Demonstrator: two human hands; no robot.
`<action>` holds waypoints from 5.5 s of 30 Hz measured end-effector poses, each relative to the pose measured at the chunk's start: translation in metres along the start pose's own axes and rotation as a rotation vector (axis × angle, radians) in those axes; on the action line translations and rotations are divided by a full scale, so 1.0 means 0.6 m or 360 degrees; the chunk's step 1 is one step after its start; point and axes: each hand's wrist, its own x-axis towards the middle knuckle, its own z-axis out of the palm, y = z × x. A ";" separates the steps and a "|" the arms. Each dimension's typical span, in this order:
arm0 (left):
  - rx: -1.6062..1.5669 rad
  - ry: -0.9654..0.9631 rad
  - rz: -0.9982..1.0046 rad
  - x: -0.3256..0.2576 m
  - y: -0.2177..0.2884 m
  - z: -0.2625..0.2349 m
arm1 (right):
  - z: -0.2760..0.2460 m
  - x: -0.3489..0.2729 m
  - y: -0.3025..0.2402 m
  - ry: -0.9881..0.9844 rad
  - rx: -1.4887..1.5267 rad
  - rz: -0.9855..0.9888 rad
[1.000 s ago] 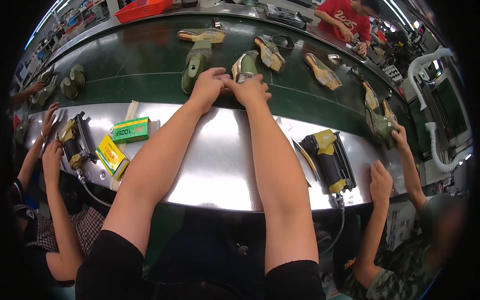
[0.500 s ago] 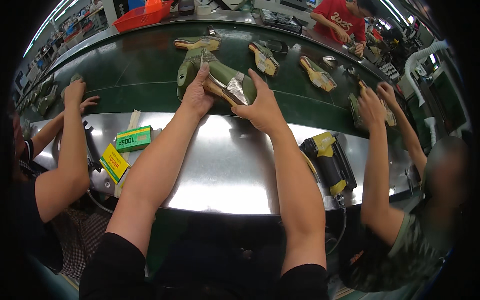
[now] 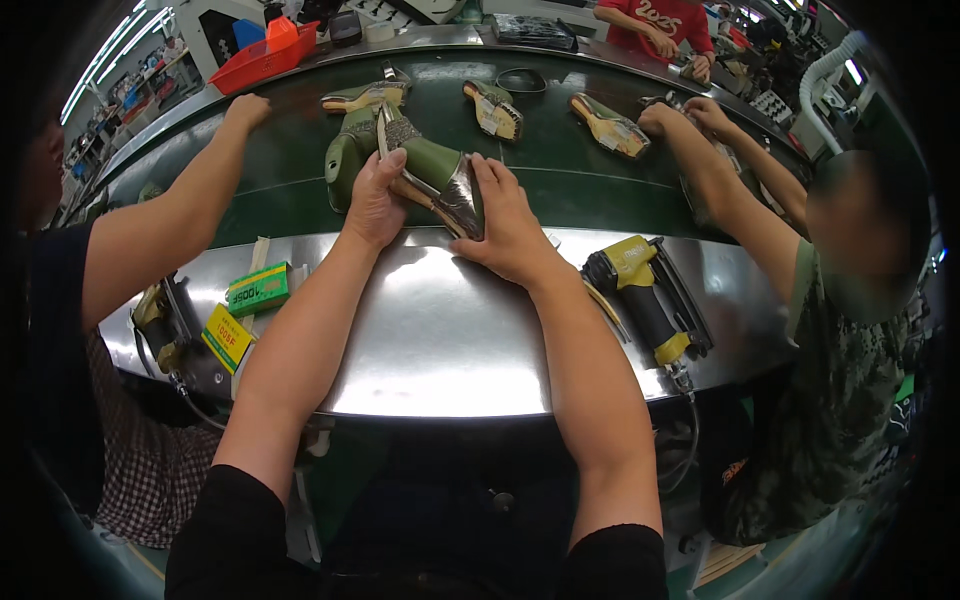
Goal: The person assembles green slippers on a factory assembly line. They pick up a slipper, use pliers to secure a metal band around the heel, and then use a pneumatic nail gun to fasten the sole. The person repeats this process for multiple slippers, placing the finished items on the conveyor belt.
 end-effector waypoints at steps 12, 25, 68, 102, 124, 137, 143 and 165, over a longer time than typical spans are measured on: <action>0.0169 0.0221 0.0049 -0.022 -0.033 0.078 | -0.003 0.008 0.017 0.0138 0.0506 0.0367; 0.0228 0.0187 0.0038 -0.030 -0.026 0.081 | -0.004 0.007 -0.011 0.0254 0.0662 0.0466; 0.0033 0.0174 0.0005 -0.027 -0.027 0.058 | -0.001 0.005 -0.018 0.0337 0.1492 0.0586; -0.0485 0.0004 -0.0549 -0.035 -0.017 0.087 | 0.037 0.014 0.018 0.0903 0.1781 0.0507; 0.0871 0.1628 0.0320 0.053 0.041 -0.123 | 0.041 -0.003 -0.029 0.0046 0.0488 0.0036; 0.2150 0.0161 0.0786 -0.024 -0.047 0.044 | 0.020 0.013 0.020 0.0947 0.0215 0.0418; 0.2013 0.0209 0.0508 -0.016 -0.052 0.045 | -0.021 0.074 0.113 0.0965 0.0239 0.1145; 0.1724 0.0367 0.0430 -0.008 -0.056 0.047 | -0.020 0.167 0.252 0.1373 0.1369 0.1424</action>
